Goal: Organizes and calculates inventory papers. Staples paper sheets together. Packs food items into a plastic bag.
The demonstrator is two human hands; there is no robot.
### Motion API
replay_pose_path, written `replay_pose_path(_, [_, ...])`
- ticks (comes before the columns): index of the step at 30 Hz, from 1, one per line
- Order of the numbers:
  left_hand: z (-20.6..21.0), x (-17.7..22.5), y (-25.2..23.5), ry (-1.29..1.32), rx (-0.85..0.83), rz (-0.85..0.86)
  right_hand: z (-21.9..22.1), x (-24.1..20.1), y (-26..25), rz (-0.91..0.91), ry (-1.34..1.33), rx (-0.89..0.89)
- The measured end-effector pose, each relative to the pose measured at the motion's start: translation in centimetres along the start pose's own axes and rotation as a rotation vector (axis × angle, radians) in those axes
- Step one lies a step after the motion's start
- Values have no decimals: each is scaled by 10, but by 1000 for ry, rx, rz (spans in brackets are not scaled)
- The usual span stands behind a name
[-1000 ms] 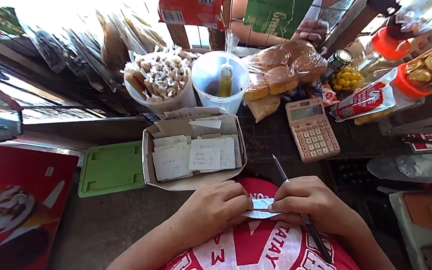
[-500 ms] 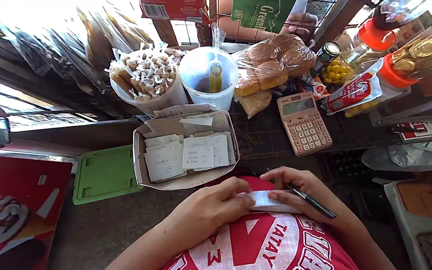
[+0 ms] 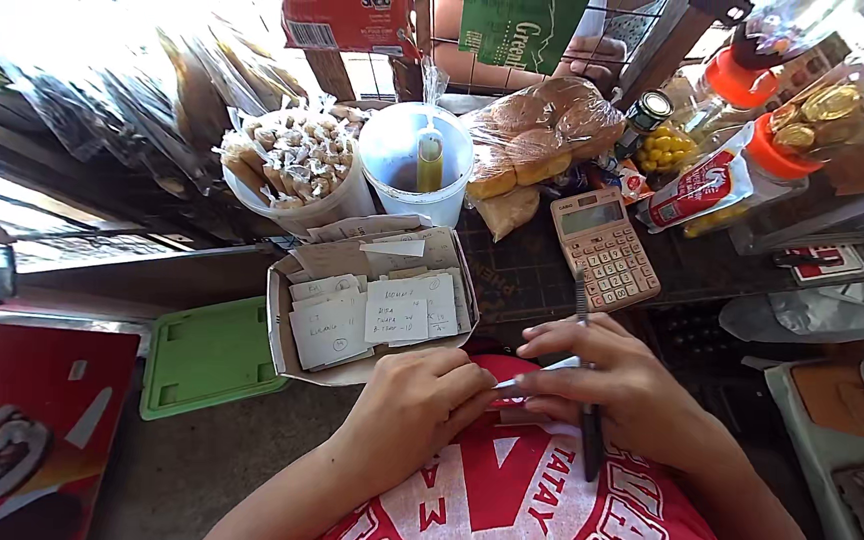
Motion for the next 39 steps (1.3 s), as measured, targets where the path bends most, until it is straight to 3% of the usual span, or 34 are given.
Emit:
replay_pose_path(10, [-16, -8, 3, 2, 132, -14, -14, 29, 4, 55, 50, 24])
replay_pose_path(18, [-26, -20, 3, 102, 177, -62, -34, 45, 11, 78, -61, 143])
replay_pose_path(22, [-30, -18, 6, 3, 174, -36, -55, 46, 17, 126, 16, 227])
replay_pose_path(27, [-21, -4, -4, -33, 150, 80, -11, 8, -17, -63, 48, 2])
replay_pose_path(30, [-28, -14, -6, 114, 174, 30, -1, 10, -26, -111, 64, -62])
replay_pose_path(32, [-32, -37, -3, 102, 115, -88, -15, 19, -22, -67, 56, 10])
replay_pose_path(36, [-19, -93, 4, -237, -107, -307, -37, 38, -6, 20, 6, 164])
replay_pose_path(39, [-6, -103, 0, -324, -223, -369, -38, 46, -2, 30, -29, 195])
Point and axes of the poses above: each hand's wrist, its own y-axis away from the middle knuckle, its own z-axis out of the palm, x = y × z, the point moved 7 cm from there along -y, towards the middle knuckle, and after that the axes turned 8 degrees about -y, right-handed, at the moved point
